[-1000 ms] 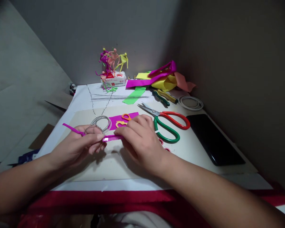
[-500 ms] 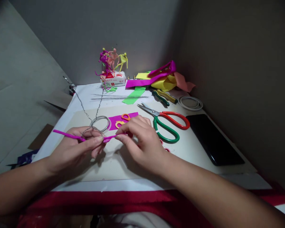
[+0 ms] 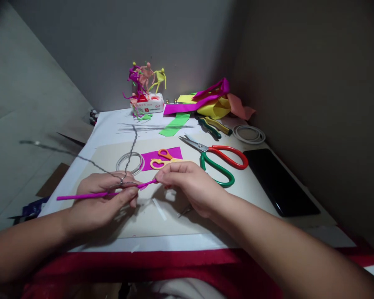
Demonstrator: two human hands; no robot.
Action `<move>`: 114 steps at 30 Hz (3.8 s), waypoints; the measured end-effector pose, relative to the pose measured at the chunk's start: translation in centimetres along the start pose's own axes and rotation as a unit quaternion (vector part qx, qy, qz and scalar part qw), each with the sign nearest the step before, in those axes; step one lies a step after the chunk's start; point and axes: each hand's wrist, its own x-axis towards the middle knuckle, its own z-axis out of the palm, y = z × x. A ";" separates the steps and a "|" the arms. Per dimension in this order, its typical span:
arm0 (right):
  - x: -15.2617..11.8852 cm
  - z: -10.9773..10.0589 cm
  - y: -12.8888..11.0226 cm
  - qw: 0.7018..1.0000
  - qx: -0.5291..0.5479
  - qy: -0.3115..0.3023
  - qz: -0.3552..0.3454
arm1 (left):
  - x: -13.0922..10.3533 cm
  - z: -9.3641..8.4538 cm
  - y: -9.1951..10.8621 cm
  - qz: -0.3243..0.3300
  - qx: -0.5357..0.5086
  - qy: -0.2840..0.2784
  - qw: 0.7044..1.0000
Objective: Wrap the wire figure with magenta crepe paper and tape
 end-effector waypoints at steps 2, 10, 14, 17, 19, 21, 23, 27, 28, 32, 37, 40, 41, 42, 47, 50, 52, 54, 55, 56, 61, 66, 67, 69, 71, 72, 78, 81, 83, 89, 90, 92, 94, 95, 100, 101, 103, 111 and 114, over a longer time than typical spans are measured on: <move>0.2 -0.2 0.1 1.000 0.007 0.002 0.003 | 0.0 0.1 0.0 -0.007 -0.003 0.005 1.000; -0.5 0.1 -0.1 0.956 -0.219 0.050 -0.189 | 0.5 -0.1 -0.2 -0.098 -0.140 -0.018 0.985; -0.8 0.3 0.4 0.833 -0.424 0.018 -0.355 | 0.4 0.0 -0.1 -0.079 -0.125 -0.027 0.989; -0.7 0.3 1.0 0.795 -0.462 0.019 -0.392 | 0.3 0.3 -0.2 -0.052 -0.069 -0.029 0.996; -0.6 0.4 1.1 0.796 -0.452 0.022 -0.402 | 0.1 0.4 -0.4 -0.029 -0.042 -0.030 0.998; -0.6 0.5 1.1 0.812 -0.426 0.026 -0.397 | 0.0 0.5 -0.6 -0.003 -0.030 -0.030 0.999; -0.7 0.8 0.9 0.846 -0.390 0.031 -0.363 | 0.0 0.5 -0.7 0.023 -0.016 -0.024 0.999; -0.8 1.3 0.4 0.936 -0.286 0.027 -0.202 | 0.2 0.7 -0.7 0.079 0.026 -0.009 0.997; -0.8 1.3 0.3 0.951 -0.263 0.025 -0.159 | 0.2 0.8 -0.7 0.100 0.033 -0.006 0.994; -0.7 1.1 0.2 0.983 -0.181 -0.002 -0.014 | 0.4 1.1 -1.0 0.186 0.074 0.042 0.979; -0.6 0.6 0.2 0.989 -0.139 -0.029 0.052 | 0.0 1.3 -2.0 0.218 0.112 0.008 0.969; -0.4 0.3 0.3 0.985 -0.149 -0.059 0.068 | -0.2 1.5 -2.3 0.242 0.110 -0.003 0.964; -0.3 0.3 0.3 0.984 -0.151 -0.066 0.073 | -0.3 1.5 -2.3 0.245 0.103 0.002 0.964; -0.3 0.2 0.3 0.983 -0.152 -0.071 0.077 | -0.3 1.5 -2.2 0.240 0.094 0.007 0.966; -0.3 0.4 0.1 0.979 -0.201 -0.025 -0.014 | 0.1 0.7 -0.8 0.016 0.017 -0.049 0.999; -0.4 0.3 0.1 0.910 -0.311 0.057 -0.267 | 0.4 0.0 -0.1 -0.105 -0.087 -0.057 0.989; -0.5 0.2 0.3 0.829 -0.392 0.040 -0.396 | 0.6 -0.1 0.0 -0.125 -0.120 -0.053 0.983; -0.5 0.1 0.7 0.772 -0.449 0.007 -0.450 | 0.7 -0.1 0.1 -0.128 -0.123 -0.051 0.983; -0.5 0.1 1.0 0.759 -0.464 0.000 -0.456 | 0.7 0.0 0.1 -0.128 -0.121 -0.049 0.983; -0.5 0.1 1.2 0.755 -0.473 0.002 -0.454 | 0.7 0.1 0.0 -0.129 -0.121 -0.047 0.983; -0.5 0.3 1.3 0.778 -0.476 0.044 -0.408 | 0.6 0.4 0.2 -0.166 -0.143 -0.022 0.975; -0.4 0.1 0.9 0.777 -0.478 0.053 -0.405 | 0.7 0.4 0.2 -0.173 -0.145 0.020 0.974; -0.5 0.1 0.8 0.781 -0.477 0.057 -0.399 | 0.7 0.4 0.1 -0.169 -0.139 0.026 0.975; -0.5 0.2 0.8 0.795 -0.464 0.059 -0.386 | 0.8 0.3 -0.3 -0.135 -0.125 0.035 0.982; -0.7 0.4 0.9 0.815 -0.439 0.064 -0.373 | 0.8 0.2 -0.8 -0.071 -0.112 0.048 0.990; -0.8 0.6 0.9 0.825 -0.424 0.069 -0.368 | 0.8 0.2 -1.0 -0.039 -0.108 0.056 0.992; -0.8 1.4 1.5 0.871 -0.363 0.053 -0.326 | 0.7 0.8 -1.5 -0.026 -0.108 0.050 0.993; -0.8 1.4 1.6 0.882 -0.367 0.049 -0.292 | 0.7 1.0 -1.4 -0.059 -0.148 0.066 0.985; -0.8 1.4 1.6 0.878 -0.395 0.053 -0.264 | 0.6 0.9 -1.4 -0.089 -0.181 0.073 0.977; -0.8 1.7 2.0 0.904 -0.382 -0.009 -0.189 | 0.8 0.7 -1.4 -0.159 -0.328 0.063 0.929; -0.8 1.7 2.1 0.914 -0.364 -0.020 -0.178 | 0.8 0.7 -1.4 -0.171 -0.345 0.062 0.921; -0.7 1.7 2.1 0.923 -0.346 -0.027 -0.165 | 0.9 0.7 -1.3 -0.186 -0.369 0.068 0.908; -0.7 1.6 2.0 0.922 -0.349 -0.020 -0.164 | 0.9 0.7 -1.1 -0.193 -0.377 0.075 0.903; -0.8 1.6 1.9 0.920 -0.355 -0.015 -0.167 | 0.9 0.6 -1.1 -0.197 -0.376 0.075 0.902; -1.2 1.7 1.3 0.899 -0.382 0.018 -0.215 | 0.9 0.0 -1.0 -0.234 -0.382 0.019 0.894; -1.3 1.7 1.2 0.893 -0.388 0.018 -0.226 | 1.0 -0.2 -1.1 -0.239 -0.380 -0.003 0.893; -1.4 1.8 1.0 0.883 -0.396 -0.006 -0.253 | 1.3 -0.6 -1.3 -0.238 -0.361 -0.054 0.900; -1.7 1.4 0.2 0.833 -0.409 -0.155 -0.338 | 1.7 -2.7 -1.4 -0.237 -0.364 -0.310 0.846; -1.4 1.2 0.1 0.828 -0.422 -0.138 -0.342 | 1.7 -3.0 -1.1 -0.225 -0.327 -0.311 0.864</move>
